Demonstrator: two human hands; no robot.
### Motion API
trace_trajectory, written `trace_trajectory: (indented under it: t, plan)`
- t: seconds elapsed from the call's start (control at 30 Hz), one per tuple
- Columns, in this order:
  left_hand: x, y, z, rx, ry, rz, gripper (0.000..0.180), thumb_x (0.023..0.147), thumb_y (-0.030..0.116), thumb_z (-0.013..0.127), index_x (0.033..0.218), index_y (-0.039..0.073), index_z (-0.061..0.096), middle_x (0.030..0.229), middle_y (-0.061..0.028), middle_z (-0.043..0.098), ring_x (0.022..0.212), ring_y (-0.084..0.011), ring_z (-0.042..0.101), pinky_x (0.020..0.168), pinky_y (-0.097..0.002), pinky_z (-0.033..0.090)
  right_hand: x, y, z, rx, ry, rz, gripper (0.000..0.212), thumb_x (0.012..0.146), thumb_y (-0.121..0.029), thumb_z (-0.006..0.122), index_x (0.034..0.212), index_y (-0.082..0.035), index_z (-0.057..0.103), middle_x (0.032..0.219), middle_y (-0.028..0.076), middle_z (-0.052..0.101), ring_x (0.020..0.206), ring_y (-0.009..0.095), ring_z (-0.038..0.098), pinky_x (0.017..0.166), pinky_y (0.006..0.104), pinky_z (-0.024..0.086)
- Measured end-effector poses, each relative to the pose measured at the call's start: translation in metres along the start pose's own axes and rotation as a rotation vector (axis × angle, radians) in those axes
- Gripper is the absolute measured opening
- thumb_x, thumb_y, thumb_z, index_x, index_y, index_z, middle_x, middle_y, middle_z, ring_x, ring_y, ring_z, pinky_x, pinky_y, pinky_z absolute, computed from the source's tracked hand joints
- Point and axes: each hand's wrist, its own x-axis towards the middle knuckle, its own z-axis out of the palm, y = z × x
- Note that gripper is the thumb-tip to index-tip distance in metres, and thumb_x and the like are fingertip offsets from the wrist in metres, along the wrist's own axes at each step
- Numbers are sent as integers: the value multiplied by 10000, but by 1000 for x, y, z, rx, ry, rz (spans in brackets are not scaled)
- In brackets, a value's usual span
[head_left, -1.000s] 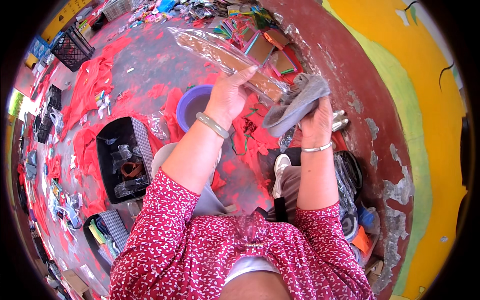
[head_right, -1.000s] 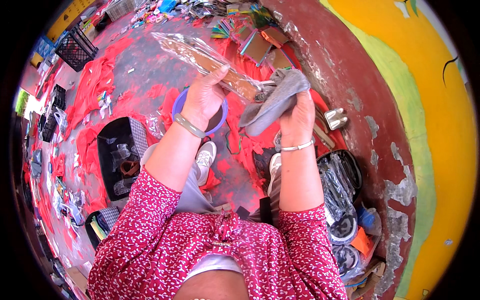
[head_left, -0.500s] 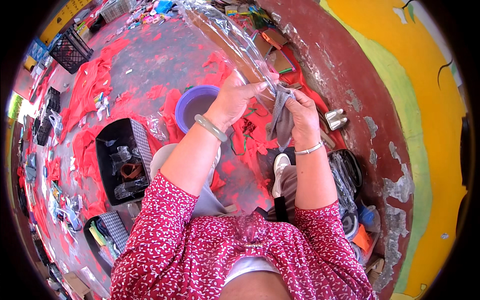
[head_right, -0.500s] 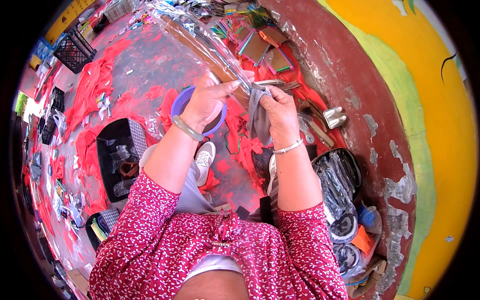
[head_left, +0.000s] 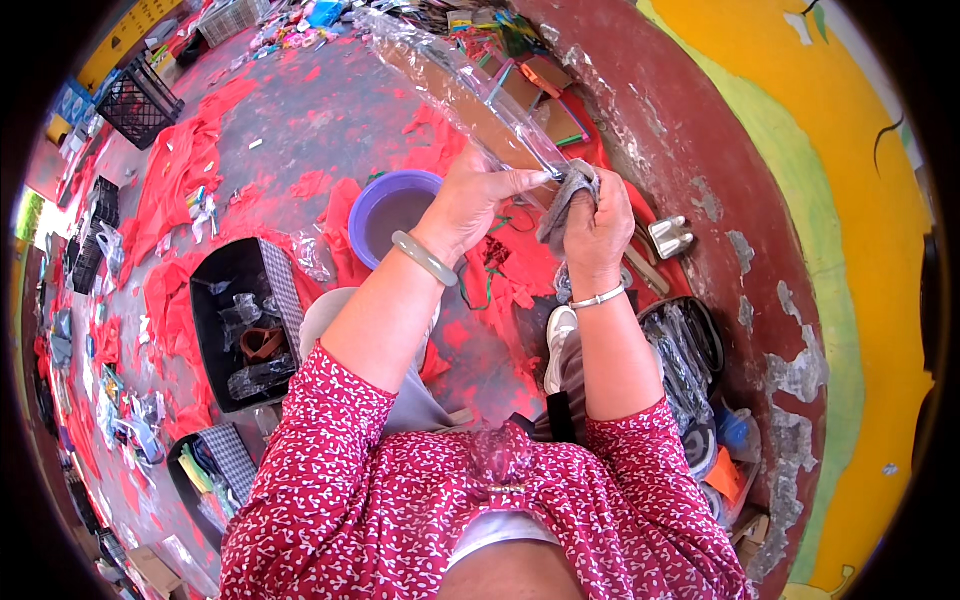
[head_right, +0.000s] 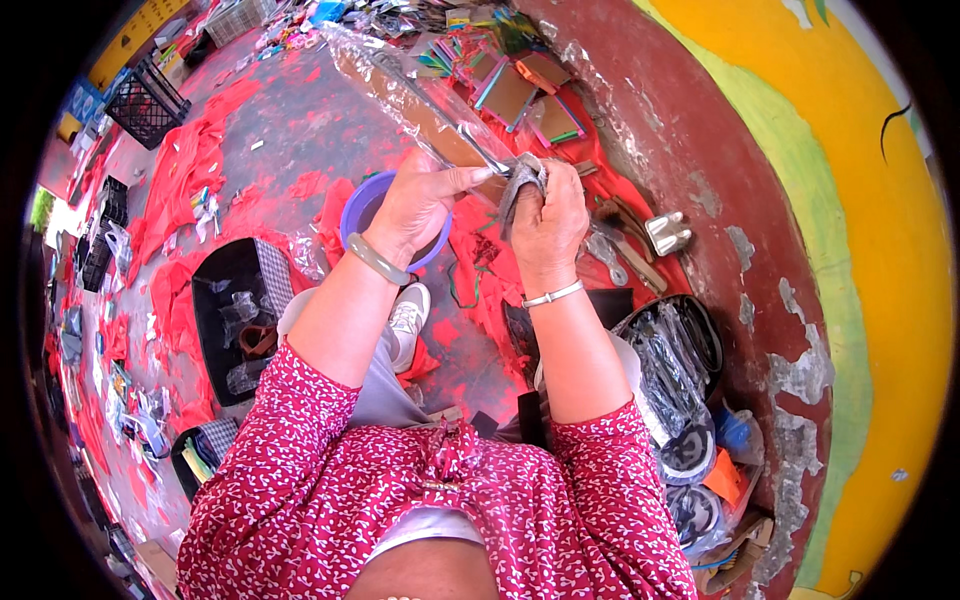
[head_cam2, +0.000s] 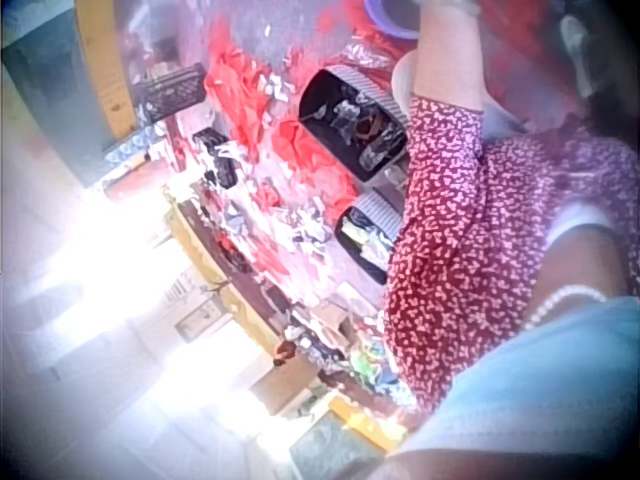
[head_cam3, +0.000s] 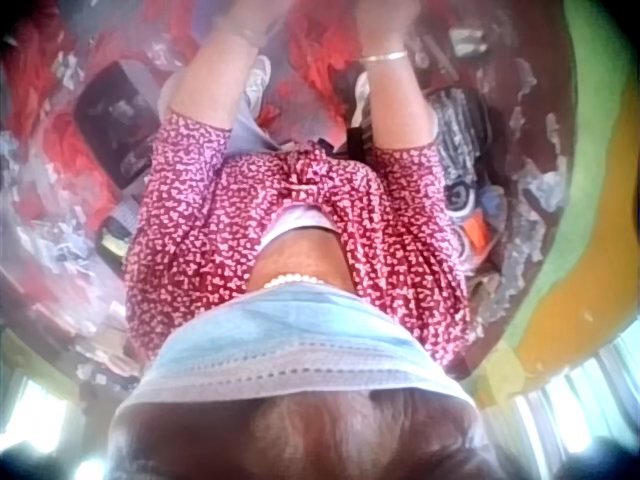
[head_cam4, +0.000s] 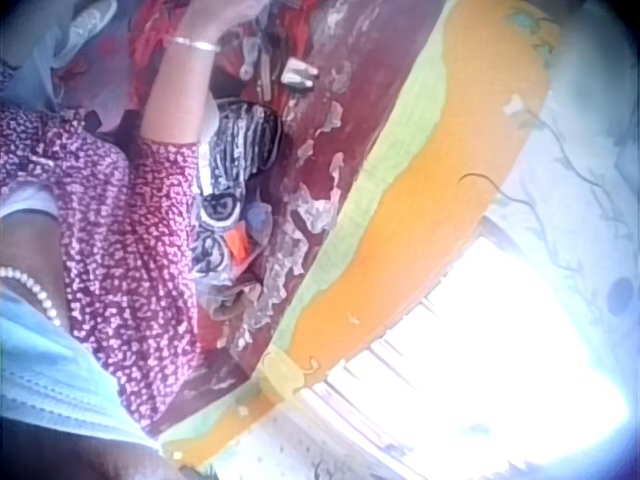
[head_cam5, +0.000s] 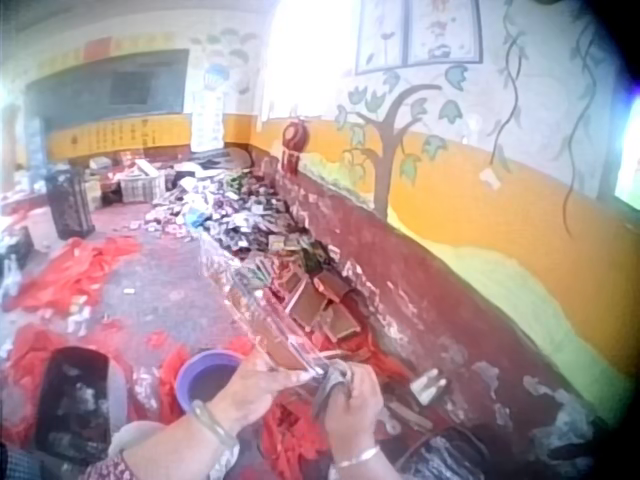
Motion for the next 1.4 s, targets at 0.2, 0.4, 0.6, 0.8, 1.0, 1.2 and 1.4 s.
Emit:
trace_trajectory:
  t: [0.2,0.4,0.6,0.8,1.0,1.2,1.4]
  plan:
    - [-2,-1,5,39,-27,54,398,726,-19,680,1091,19,524,990,-75,623,917,-183,608,875,-330,457,0,2,-2,99,-21,125,180,749,1,520,919,-11,578,836,149,575,801,326,578,724,362,460]
    - [-1,-8,0,71,81,120,395,752,-43,635,1115,13,490,988,-89,617,896,-198,620,831,-334,492,-4,11,7,668,25,518,148,868,-4,453,942,7,581,884,114,636,773,228,621,704,311,493]
    - [4,11,-13,-1,155,177,335,804,-39,582,1116,17,475,961,-104,613,855,-227,630,710,-407,547,25,27,-33,1137,-47,768,218,916,-95,474,1075,30,556,970,141,636,858,233,632,731,352,534]
    - [5,1,-12,75,135,220,350,803,-26,596,1127,24,472,972,-103,612,852,-206,629,728,-371,548,6,10,-15,899,-318,717,262,846,-45,592,1105,-4,583,965,75,616,892,135,580,814,243,448]
    - [4,-4,-5,170,114,271,323,794,-37,598,1097,-4,492,960,-101,624,844,-201,638,719,-333,549,-5,11,2,654,-89,249,193,738,51,617,925,18,652,929,65,613,886,149,568,805,253,435]
    - [0,-1,3,5,153,78,349,768,-74,588,1088,4,473,954,-91,601,833,-184,621,707,-316,546,-2,-7,-5,269,55,79,179,718,60,624,891,21,654,925,70,623,824,156,589,753,249,456]
    - [-4,9,5,68,78,44,363,790,-70,580,1125,8,464,957,-111,616,842,-203,640,686,-314,556,-1,-4,-12,1139,-15,820,154,776,7,633,930,16,634,947,95,641,805,156,608,733,275,491]
